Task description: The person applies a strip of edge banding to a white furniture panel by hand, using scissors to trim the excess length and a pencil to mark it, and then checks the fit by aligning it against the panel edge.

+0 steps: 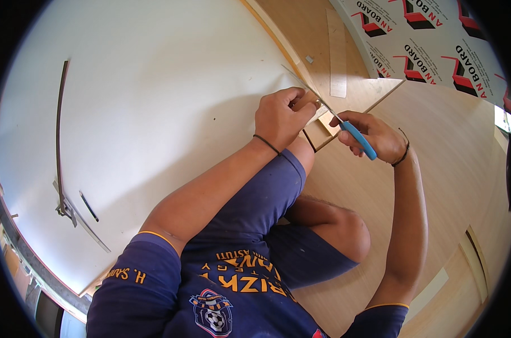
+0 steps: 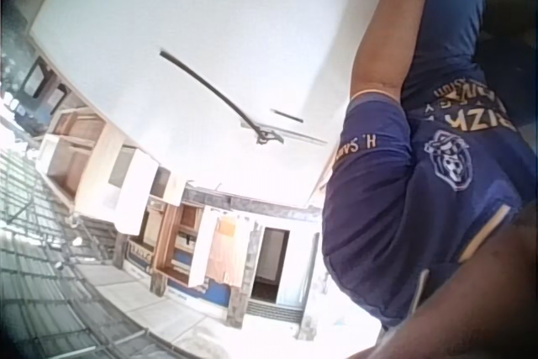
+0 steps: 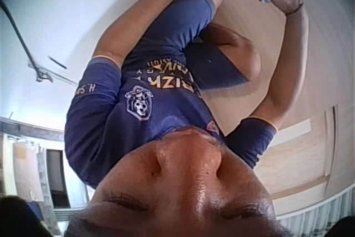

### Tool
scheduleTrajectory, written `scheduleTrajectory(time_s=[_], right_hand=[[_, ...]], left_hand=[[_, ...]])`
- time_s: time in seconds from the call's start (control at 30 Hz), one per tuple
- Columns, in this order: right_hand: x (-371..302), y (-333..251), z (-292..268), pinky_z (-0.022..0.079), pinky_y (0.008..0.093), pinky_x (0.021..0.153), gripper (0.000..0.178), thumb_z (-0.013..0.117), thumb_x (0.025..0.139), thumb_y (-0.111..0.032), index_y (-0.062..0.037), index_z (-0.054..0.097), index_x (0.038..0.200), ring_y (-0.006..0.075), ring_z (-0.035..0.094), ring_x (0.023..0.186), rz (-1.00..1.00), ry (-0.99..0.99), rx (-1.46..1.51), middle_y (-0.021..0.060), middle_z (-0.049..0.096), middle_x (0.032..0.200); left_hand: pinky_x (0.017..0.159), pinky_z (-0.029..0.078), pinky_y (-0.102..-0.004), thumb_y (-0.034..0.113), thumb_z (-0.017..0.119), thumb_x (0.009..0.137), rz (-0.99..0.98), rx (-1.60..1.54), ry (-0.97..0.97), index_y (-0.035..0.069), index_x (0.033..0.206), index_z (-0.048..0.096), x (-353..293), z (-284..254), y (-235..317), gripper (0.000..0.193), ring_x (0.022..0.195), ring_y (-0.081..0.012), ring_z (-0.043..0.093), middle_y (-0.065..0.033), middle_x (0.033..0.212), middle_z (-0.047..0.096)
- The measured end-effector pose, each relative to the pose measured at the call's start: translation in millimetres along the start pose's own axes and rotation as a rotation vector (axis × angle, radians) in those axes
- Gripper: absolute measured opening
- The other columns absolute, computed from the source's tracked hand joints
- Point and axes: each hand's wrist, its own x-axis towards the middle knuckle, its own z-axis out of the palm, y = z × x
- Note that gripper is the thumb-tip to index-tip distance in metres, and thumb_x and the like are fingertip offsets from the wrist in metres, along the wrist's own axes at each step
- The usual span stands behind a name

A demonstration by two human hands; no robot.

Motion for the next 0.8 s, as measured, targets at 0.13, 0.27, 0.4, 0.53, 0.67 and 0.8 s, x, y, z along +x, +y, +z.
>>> scheduleTrajectory(time_s=[0.13,0.27,0.4,0.53,0.67,0.8], right_hand=[[-0.5,0.1,0.2,0.041,0.023,0.054,0.049,0.068,0.079,-0.042,-0.0038,0.057,0.109,0.0094,0.049,0.06,-0.001,-0.005,0.002,0.0035,0.058,0.077],[0.3,0.8,0.8,0.041,0.023,0.054,0.049,0.067,0.079,-0.042,-0.0045,0.056,0.108,0.0095,0.049,0.06,0.003,-0.004,-0.001,0.0038,0.057,0.077],[0.6,1.9,0.9,0.041,0.0231,0.054,0.049,0.067,0.08,-0.042,-0.0047,0.056,0.109,0.0095,0.048,0.06,0.004,-0.001,0.003,0.0035,0.057,0.076],[2.1,2.6,0.8,0.04,0.0233,0.053,0.047,0.066,0.081,-0.042,-0.0042,0.056,0.108,0.0092,0.048,0.06,-0.007,-0.011,0.003,0.0031,0.056,0.075],[3.7,4.8,2.2,0.039,0.0235,0.052,0.044,0.065,0.082,-0.04,-0.0041,0.056,0.106,0.0087,0.047,0.059,-0.018,-0.003,0.006,0.0026,0.056,0.074],[3.0,4.7,3.0,0.039,0.0238,0.051,0.041,0.064,0.083,-0.038,-0.0042,0.056,0.104,0.0084,0.047,0.058,-0.03,0.008,-0.017,0.0019,0.055,0.072]], left_hand=[[0.064,0.05,-0.028,0.024,0.07,0.073,-0.004,0.015,-0.005,-0.007,0.095,0.064,-0.5,-0.7,2.0,0.038,0.068,-0.0164,0.064,-0.0159,0.076,0.067],[0.065,0.05,-0.0288,0.024,0.07,0.073,0.006,0.035,-0.011,-0.008,0.095,0.064,-1.1,-1.2,2.6,0.039,0.069,-0.0179,0.064,-0.0173,0.076,0.067],[0.066,0.05,-0.0289,0.024,0.07,0.073,0.023,0.041,-0.01,-0.008,0.094,0.064,-0.9,-0.1,1.8,0.039,0.07,-0.0187,0.065,-0.0185,0.077,0.067],[0.066,0.05,-0.0291,0.024,0.07,0.073,0.025,0.043,-0.002,-0.007,0.094,0.064,-1.0,0.4,1.0,0.038,0.071,-0.0195,0.065,-0.019,0.078,0.066],[0.066,0.05,-0.0293,0.024,0.07,0.073,0.03,0.056,-0.008,-0.006,0.094,0.064,-0.8,-0.2,1.7,0.038,0.071,-0.0199,0.065,-0.0188,0.078,0.067],[0.066,0.05,-0.0299,0.025,0.07,0.073,0.024,0.072,-0.01,-0.005,0.094,0.065,-0.9,-0.2,2.8,0.038,0.071,-0.0212,0.066,-0.0186,0.078,0.067]])
